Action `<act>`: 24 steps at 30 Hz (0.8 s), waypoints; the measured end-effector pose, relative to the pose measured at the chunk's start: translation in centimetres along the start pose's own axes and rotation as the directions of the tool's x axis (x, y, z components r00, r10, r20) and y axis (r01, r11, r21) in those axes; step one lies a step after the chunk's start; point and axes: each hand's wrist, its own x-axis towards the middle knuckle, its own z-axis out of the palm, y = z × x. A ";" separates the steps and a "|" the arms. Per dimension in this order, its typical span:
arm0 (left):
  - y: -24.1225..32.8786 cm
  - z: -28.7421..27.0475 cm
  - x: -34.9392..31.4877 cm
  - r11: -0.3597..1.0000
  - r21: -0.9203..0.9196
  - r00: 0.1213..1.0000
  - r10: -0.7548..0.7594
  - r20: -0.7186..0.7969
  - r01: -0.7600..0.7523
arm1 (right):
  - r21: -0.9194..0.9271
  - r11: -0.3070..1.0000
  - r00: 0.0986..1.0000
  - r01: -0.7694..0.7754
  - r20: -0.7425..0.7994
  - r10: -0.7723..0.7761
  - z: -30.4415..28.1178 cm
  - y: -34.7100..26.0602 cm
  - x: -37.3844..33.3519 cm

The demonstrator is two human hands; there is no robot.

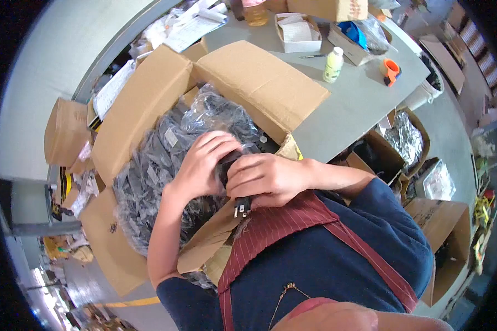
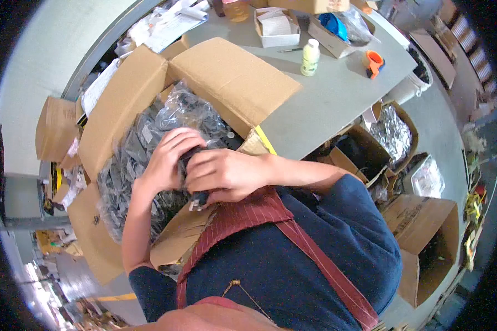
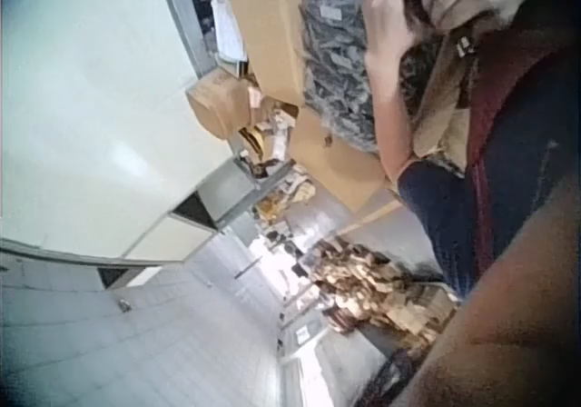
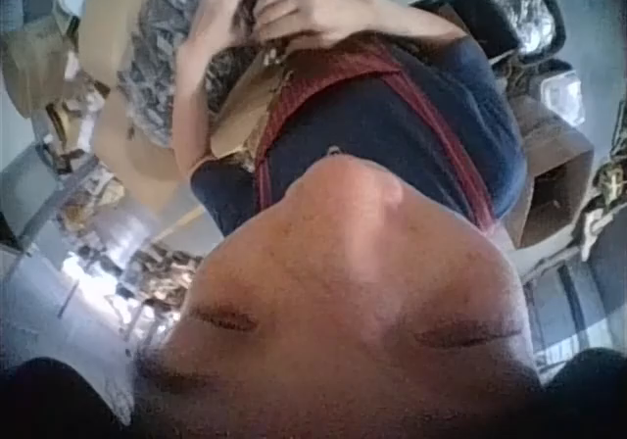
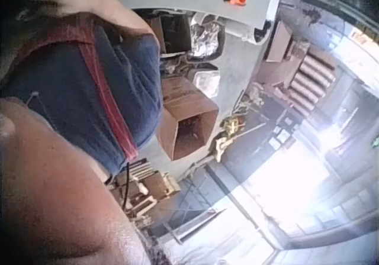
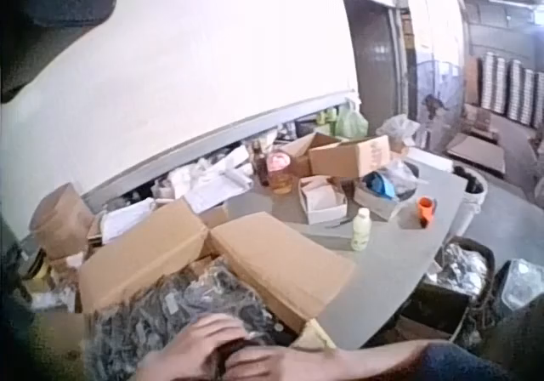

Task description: The person peels small white circular labels from a sheet and applies them to the black plastic components of power adapters before placing the labeled items into a cardboard box.

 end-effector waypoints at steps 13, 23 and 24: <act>5.2 -4.0 -1.8 0.679 -0.611 0.756 -0.625 -0.192 0.406 | 0.366 0.893 0.786 -0.261 -0.456 0.416 -1.9 4.1 7.1; 0.6 -1.4 -1.1 0.103 -0.992 0.835 -0.549 0.003 0.072 | 0.108 0.879 0.813 -0.465 -0.342 0.472 -1.2 7.5 6.1; -1.0 0.1 -1.5 0.103 -0.994 0.821 -0.571 -0.025 0.041 | 0.107 0.880 0.816 -0.463 -0.335 0.470 -1.2 8.0 5.7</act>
